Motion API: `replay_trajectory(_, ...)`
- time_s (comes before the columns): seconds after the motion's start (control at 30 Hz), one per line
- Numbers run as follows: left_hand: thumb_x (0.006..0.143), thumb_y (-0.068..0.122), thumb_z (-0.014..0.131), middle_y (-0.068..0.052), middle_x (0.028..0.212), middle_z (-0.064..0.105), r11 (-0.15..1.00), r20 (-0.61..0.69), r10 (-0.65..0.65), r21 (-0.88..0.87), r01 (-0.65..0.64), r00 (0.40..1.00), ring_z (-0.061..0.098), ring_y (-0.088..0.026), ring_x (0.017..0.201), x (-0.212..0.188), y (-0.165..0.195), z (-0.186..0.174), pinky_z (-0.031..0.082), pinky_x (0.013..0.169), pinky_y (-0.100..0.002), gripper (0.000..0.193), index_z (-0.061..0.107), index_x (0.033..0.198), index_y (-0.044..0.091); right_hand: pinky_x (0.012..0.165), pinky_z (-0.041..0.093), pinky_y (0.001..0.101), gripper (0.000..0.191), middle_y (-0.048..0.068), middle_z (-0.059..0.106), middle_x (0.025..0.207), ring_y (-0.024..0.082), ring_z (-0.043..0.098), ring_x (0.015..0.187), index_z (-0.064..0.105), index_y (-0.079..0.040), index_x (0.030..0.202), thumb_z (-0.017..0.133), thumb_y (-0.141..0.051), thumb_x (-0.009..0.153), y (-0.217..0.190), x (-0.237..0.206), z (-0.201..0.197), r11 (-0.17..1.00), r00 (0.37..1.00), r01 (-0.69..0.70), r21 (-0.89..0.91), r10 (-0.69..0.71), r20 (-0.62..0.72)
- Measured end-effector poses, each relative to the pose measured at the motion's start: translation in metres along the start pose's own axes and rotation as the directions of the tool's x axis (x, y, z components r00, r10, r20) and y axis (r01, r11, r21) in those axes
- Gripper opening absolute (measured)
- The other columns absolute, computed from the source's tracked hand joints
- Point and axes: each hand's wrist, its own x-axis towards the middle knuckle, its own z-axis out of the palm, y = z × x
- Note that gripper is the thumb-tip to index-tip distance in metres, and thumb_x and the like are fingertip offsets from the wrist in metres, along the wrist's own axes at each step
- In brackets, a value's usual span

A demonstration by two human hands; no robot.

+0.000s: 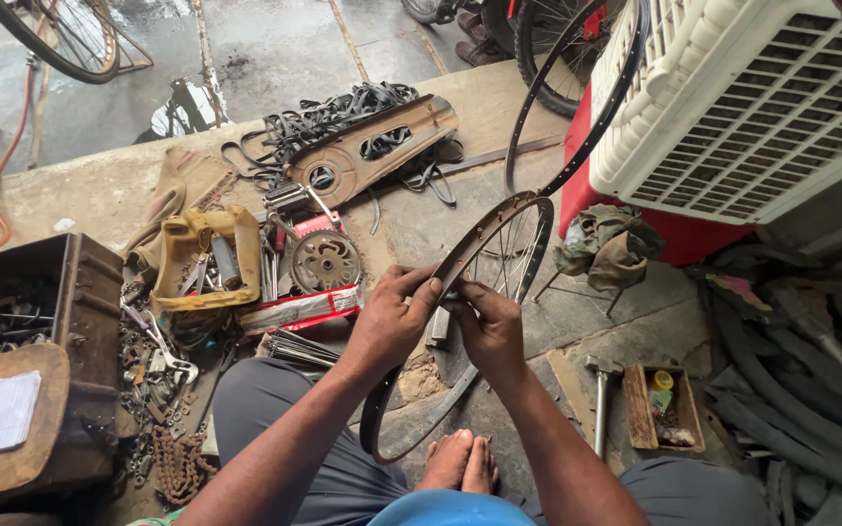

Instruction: The person sits on the floor and uses a spoke wrench to tighten the nipples on a bicycle wheel rim. They rotate the wheel to access different spokes and continue tightening them one by one.

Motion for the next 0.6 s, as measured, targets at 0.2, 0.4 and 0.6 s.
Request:
replay_trajectory(0.2,0.1,0.032,0.058,-0.017,0.113,0.066,0.999,0.007,0.016,0.042,-0.016,1.0,0.064,-0.031,0.112,0.004,-0.011,-0.008,0.048,0.098,-0.038,0.038,0.071,0.128,0.009,0.073,0.056,0.0293,0.027,0.008,0.073,0.097,0.015,0.069,0.084,0.059,-0.004,0.123,0.068,-0.001,0.098,0.027,0.019,0.008,0.709,0.957,-0.28,0.647,0.258,0.133)
replay_trajectory(0.4,0.101,0.031,0.057,-0.017,0.117,0.065,0.998,-0.046,0.032,0.062,-0.029,0.998,0.063,-0.033,0.113,0.006,-0.014,-0.006,0.047,0.098,-0.04,0.039,0.071,0.127,0.006,0.079,0.061,0.0355,0.028,0.016,0.071,0.103,0.024,0.073,0.091,0.056,0.001,0.115,0.075,-0.005,0.095,0.004,-0.003,0.043,0.994,0.949,0.104,-0.034,-0.109,-0.295)
replay_trajectory(0.6,0.101,0.032,0.056,-0.017,0.113,0.065,1.0,-0.062,-0.011,0.019,0.013,0.998,0.064,-0.032,0.111,0.001,-0.009,-0.004,0.049,0.097,-0.039,0.039,0.069,0.127,0.006,0.077,0.058,0.0415,0.033,0.025,0.065,0.106,0.035,0.069,0.09,0.05,0.003,0.118,0.07,-0.013,0.098,-0.011,-0.001,0.043,0.807,0.878,0.332,-0.488,-0.453,-0.151)
